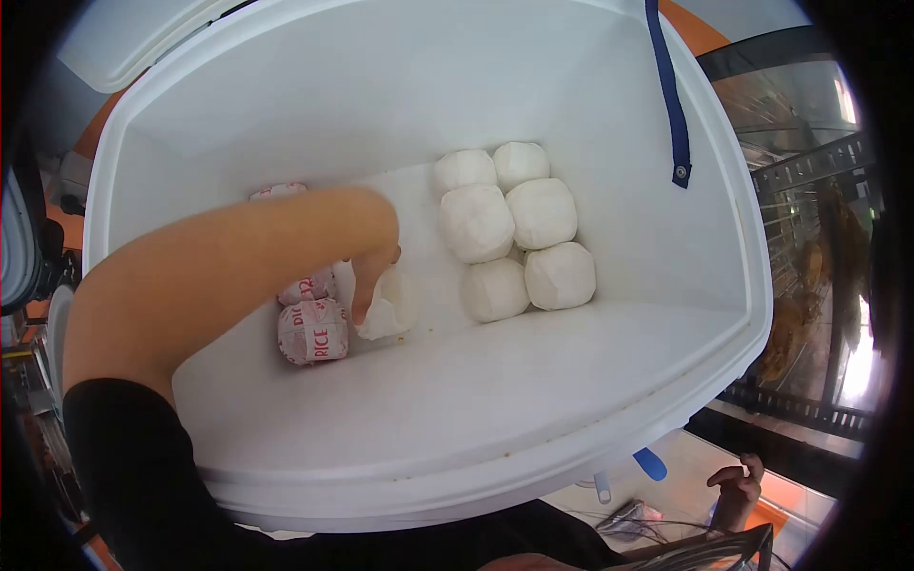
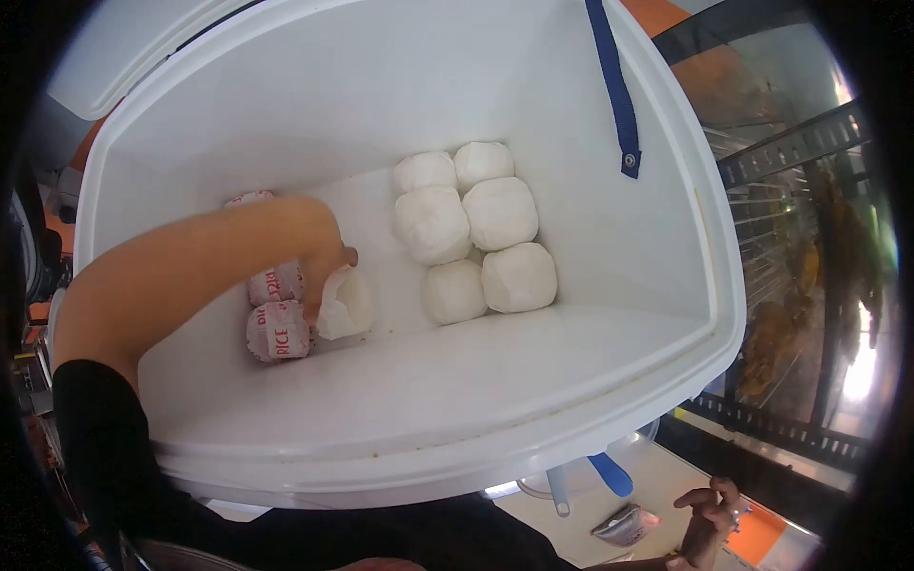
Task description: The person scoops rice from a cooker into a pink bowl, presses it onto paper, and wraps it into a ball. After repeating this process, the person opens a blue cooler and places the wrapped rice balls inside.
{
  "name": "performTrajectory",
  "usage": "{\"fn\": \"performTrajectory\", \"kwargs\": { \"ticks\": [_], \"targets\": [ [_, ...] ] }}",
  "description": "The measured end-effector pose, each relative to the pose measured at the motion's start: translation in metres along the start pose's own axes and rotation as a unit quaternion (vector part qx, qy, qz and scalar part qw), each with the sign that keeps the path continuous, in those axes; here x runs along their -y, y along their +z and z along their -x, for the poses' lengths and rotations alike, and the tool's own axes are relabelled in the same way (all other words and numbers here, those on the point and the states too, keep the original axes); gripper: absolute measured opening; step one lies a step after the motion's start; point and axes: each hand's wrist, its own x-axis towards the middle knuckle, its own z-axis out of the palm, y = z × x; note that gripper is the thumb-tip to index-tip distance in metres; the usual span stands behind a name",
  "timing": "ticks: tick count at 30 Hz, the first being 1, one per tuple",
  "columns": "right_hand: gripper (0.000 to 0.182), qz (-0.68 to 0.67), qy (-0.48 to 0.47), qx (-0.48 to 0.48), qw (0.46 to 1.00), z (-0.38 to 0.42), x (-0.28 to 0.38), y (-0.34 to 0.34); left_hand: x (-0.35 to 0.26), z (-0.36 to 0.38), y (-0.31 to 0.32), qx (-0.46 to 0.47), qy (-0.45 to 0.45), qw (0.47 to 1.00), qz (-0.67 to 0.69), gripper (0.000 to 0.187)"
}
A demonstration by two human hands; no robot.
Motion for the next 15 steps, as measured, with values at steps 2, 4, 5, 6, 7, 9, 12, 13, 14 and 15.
{"fn": "performTrajectory", "kwargs": {
  "ticks": [2, 4, 5, 6, 7, 9, 12, 13, 14, 15],
  "targets": [
    [0.024, 0.039, -0.032, 0.015, 0.999, -0.014, 0.014, 0.018, -0.010, -0.016, 0.013, -0.039, 0.017, 0.999, 0.020, 0.107],
    [0.024, 0.022, 0.030, -0.005, 0.999, -0.007, 0.010, 0.012, 0.002, -0.025, 0.013, 0.096, 0.080, 0.976, 0.181, 0.102],
    [0.026, -0.016, 0.107, -0.033, 0.994, 0.015, -0.010, -0.011, 0.008, -0.027, 0.011, 0.163, 0.110, 0.946, 0.257, 0.100],
    [0.027, -0.031, 0.129, -0.042, 0.990, 0.021, -0.015, -0.015, 0.013, -0.026, 0.011, 0.156, 0.112, 0.928, 0.319, 0.098],
    [0.029, -0.047, 0.150, -0.051, 0.986, 0.026, -0.020, -0.019, 0.018, -0.023, 0.011, 0.148, 0.113, 0.906, 0.380, 0.096],
    [0.034, -0.043, 0.122, -0.042, 0.991, 0.021, -0.016, -0.009, 0.018, -0.023, 0.011, 0.139, 0.119, 0.881, 0.436, 0.094],
    [0.048, -0.051, 0.158, -0.041, 0.985, 0.019, -0.015, -0.012, 0.004, -0.032, 0.015, 0.089, 0.126, 0.912, 0.381, 0.092],
    [0.055, -0.043, 0.146, -0.026, 0.988, 0.018, -0.015, -0.012, -0.003, -0.035, 0.018, 0.040, 0.121, 0.935, 0.331, 0.091],
    [0.062, -0.012, 0.078, 0.017, 0.997, 0.002, -0.003, 0.003, -0.010, -0.035, 0.021, -0.009, 0.115, 0.953, 0.279, 0.089],
    [0.070, 0.019, 0.009, 0.060, 0.998, -0.007, 0.003, 0.011, -0.016, -0.034, 0.022, -0.021, 0.118, 0.949, 0.292, 0.088]
  ]
}}
